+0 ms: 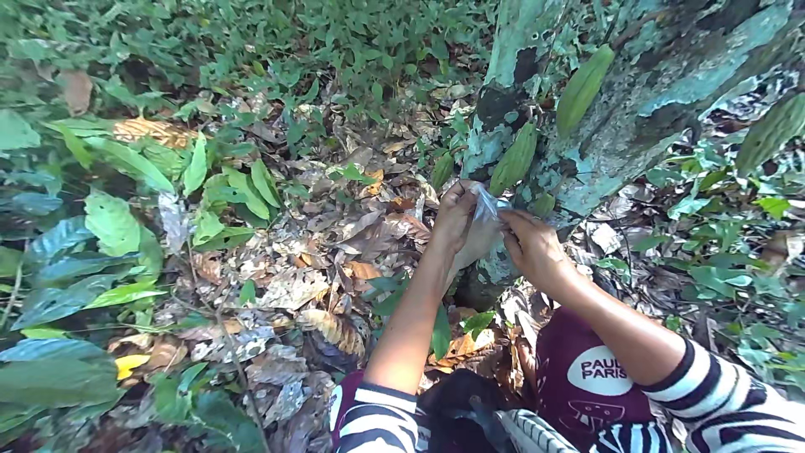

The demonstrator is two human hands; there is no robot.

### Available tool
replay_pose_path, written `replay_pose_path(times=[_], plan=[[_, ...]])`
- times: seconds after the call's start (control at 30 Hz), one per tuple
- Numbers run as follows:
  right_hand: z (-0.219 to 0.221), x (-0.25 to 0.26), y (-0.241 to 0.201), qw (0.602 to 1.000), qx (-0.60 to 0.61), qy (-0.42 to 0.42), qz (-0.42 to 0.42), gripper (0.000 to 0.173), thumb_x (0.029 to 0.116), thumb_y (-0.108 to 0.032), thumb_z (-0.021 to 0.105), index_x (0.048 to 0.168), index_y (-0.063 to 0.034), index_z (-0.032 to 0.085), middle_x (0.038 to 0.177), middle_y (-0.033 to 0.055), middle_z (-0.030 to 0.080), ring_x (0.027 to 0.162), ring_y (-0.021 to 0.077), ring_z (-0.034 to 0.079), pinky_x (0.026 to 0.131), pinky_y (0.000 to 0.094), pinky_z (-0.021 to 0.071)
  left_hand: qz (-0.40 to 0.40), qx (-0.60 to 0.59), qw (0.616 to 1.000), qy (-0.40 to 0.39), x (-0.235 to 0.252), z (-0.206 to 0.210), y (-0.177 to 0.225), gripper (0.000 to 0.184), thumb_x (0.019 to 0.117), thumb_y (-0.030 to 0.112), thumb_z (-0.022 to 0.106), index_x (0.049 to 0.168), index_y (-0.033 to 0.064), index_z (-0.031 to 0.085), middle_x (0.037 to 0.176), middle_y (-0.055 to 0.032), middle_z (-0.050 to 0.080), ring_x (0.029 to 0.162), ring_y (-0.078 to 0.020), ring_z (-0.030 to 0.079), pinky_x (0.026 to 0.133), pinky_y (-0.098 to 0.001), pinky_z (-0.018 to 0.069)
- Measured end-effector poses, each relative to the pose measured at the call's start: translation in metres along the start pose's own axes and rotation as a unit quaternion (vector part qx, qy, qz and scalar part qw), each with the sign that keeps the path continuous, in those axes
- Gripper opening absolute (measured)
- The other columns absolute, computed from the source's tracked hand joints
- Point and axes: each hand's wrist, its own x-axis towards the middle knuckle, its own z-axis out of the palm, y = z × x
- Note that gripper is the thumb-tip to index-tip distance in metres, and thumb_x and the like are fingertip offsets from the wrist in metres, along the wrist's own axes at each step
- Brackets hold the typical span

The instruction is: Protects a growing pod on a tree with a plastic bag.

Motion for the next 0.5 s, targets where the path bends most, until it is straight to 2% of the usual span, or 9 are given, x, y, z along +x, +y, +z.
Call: replay_pose_path(times=[0.13, 0.23, 0.37, 0.5], plan=[[0.0019, 0.0011, 0.0017, 1.0, 0.021, -0.006, 0.009, 0.032, 0.0991, 0.001, 0.056, 0.13, 0.0075, 0.062, 0.123, 0.0255, 0.066, 0.102, 0.0351, 0.071, 0.091, 0.0476, 0.0576, 0.004, 0.029, 0.999, 0.012, 0.0032, -0.0005, 0.0014, 0.015, 0.105, 0.002, 0.043, 0.102, 0.0078, 0.056, 0.083, 0.0029, 0.061, 0.072, -0.0036, 0.059, 0.07, -0.021, 0.0518], [0.0025, 0.0014, 0.0019, 0.999, 0.045, -0.019, 0.023, 0.033, 0.0992, -0.001, 0.058, 0.131, 0.0075, 0.059, 0.127, 0.026, 0.063, 0.105, 0.035, 0.07, 0.093, 0.0474, 0.0576, 0.018, 0.06, 0.998, 0.01, 0.0055, -0.0001, 0.0019, 0.013, 0.1032, -0.001, 0.044, 0.105, 0.0055, 0.055, 0.087, 0.0011, 0.061, 0.075, -0.0046, 0.059, 0.072, -0.0224, 0.052], [0.005, 0.0021, 0.0021, 0.995, 0.073, -0.04, 0.048, 0.046, 0.099, -0.005, 0.059, 0.143, 0.0045, 0.051, 0.145, 0.0257, 0.052, 0.118, 0.0347, 0.065, 0.097, 0.0458, 0.0563, 0.025, 0.075, 0.997, 0.004, 0.0062, -0.001, 0.0012, 0.011, 0.1032, 0.0, 0.045, 0.107, 0.0038, 0.055, 0.091, -0.0009, 0.062, 0.08, -0.0066, 0.062, 0.077, -0.0259, 0.0543], [0.009, 0.0046, 0.0044, 0.992, 0.085, -0.056, 0.072, 0.055, 0.0982, -0.004, 0.059, 0.15, 0.0043, 0.043, 0.15, 0.027, 0.046, 0.12, 0.0371, 0.063, 0.096, 0.0488, 0.0556, 0.047, 0.154, 0.987, -0.008, 0.0029, 0.0023, 0.006, 0.017, 0.1031, 0.0, 0.045, 0.117, -0.001, 0.055, 0.103, -0.0067, 0.065, 0.087, -0.0081, 0.064, 0.08, -0.0279, 0.055]])
